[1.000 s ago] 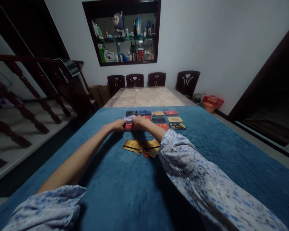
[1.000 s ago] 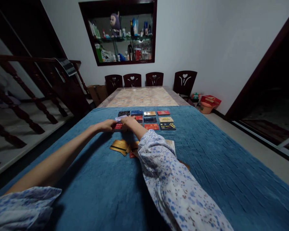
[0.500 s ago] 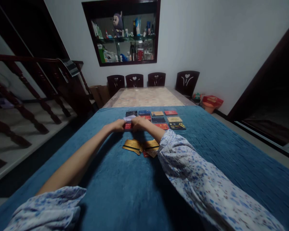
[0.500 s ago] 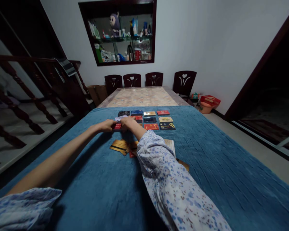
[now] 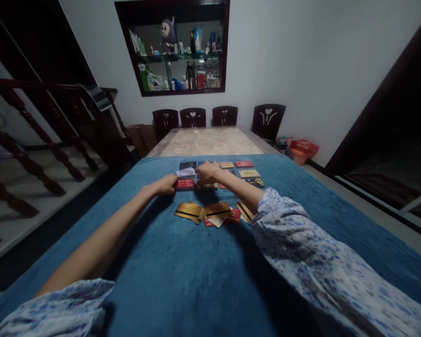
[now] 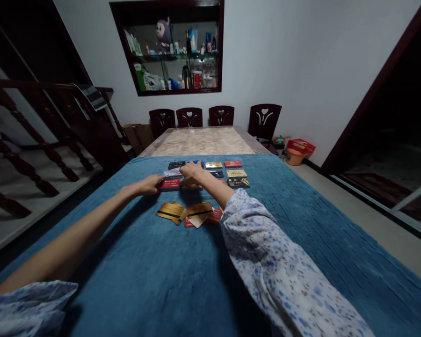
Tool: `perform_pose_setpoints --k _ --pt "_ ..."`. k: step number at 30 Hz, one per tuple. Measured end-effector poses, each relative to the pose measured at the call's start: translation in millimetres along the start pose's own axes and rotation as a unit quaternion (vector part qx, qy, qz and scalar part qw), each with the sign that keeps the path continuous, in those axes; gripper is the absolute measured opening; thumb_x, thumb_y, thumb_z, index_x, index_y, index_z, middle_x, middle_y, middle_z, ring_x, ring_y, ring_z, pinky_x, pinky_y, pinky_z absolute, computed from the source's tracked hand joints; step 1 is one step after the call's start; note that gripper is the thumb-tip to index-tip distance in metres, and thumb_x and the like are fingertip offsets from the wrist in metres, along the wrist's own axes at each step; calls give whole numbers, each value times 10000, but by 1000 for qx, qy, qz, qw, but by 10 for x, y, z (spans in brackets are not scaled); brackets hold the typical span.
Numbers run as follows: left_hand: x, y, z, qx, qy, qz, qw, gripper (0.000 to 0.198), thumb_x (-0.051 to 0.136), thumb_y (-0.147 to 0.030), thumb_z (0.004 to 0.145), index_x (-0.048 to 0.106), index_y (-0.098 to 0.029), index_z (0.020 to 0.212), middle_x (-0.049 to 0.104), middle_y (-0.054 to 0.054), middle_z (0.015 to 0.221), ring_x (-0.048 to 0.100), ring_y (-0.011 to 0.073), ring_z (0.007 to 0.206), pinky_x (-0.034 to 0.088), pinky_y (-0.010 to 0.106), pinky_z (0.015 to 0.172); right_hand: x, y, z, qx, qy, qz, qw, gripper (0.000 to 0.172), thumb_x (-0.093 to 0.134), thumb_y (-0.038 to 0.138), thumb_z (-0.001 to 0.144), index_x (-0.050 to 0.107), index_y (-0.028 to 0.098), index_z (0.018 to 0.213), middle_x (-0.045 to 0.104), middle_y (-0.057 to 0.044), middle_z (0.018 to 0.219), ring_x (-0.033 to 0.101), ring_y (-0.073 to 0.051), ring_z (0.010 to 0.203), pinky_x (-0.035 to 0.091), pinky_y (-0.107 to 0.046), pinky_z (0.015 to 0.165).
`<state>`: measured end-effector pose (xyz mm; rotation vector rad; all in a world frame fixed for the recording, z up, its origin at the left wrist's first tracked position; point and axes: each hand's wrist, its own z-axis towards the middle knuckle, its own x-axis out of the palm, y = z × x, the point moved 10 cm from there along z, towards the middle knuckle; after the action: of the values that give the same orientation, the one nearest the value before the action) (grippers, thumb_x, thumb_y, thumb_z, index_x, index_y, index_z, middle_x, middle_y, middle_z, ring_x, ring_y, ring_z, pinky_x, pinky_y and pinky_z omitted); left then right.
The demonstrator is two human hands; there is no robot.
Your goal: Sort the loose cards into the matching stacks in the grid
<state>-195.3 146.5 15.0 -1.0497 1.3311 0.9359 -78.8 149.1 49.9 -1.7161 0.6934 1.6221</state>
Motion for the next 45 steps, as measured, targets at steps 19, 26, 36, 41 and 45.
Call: perform_pose_setpoints --k 19,26,36,41,45 --pt "-85 -1059 -333 50 -79 66 993 374 530 -92 792 601 -143 1155 583 156 1261 527 313 1191 447 416 947 228 -808 -1100 66 -55 -2 996 223 547 259 907 735 245 1026 713 -99 1146 523 -301 1146 370 -393 882" --pt "42 -1760 -377 135 -82 44 986 442 561 -117 791 593 -168 1229 585 151 1297 465 322 1225 389 495 1003 468 -1046 -1492 81 -56 18 995 247 520 221 915 733 244 1038 711 -97 1133 516 -283 1143 367 -374 848" --pt "248 -2571 -389 248 -74 24 966 360 553 -131 803 624 -168 1154 629 136 1246 455 320 1213 388 496 970 730 -1090 -1880 32 -91 95 991 515 529 40 804 670 271 1241 675 -68 1284 502 -258 1193 397 -404 933" --pt "325 -2801 -380 286 -59 10 956 315 513 -85 789 651 -177 1057 624 133 1265 451 315 1211 398 504 950 838 -1068 -1950 18 -79 117 990 642 494 14 768 626 308 1323 643 -55 1348 461 -278 1267 376 -476 992" --pt "349 -2900 -376 297 -42 14 954 274 490 -82 811 663 -177 1001 643 122 1234 447 316 1212 388 504 943 811 -1068 -2017 15 -81 104 991 550 483 58 809 661 285 1277 662 -69 1313 452 -284 1253 350 -476 989"
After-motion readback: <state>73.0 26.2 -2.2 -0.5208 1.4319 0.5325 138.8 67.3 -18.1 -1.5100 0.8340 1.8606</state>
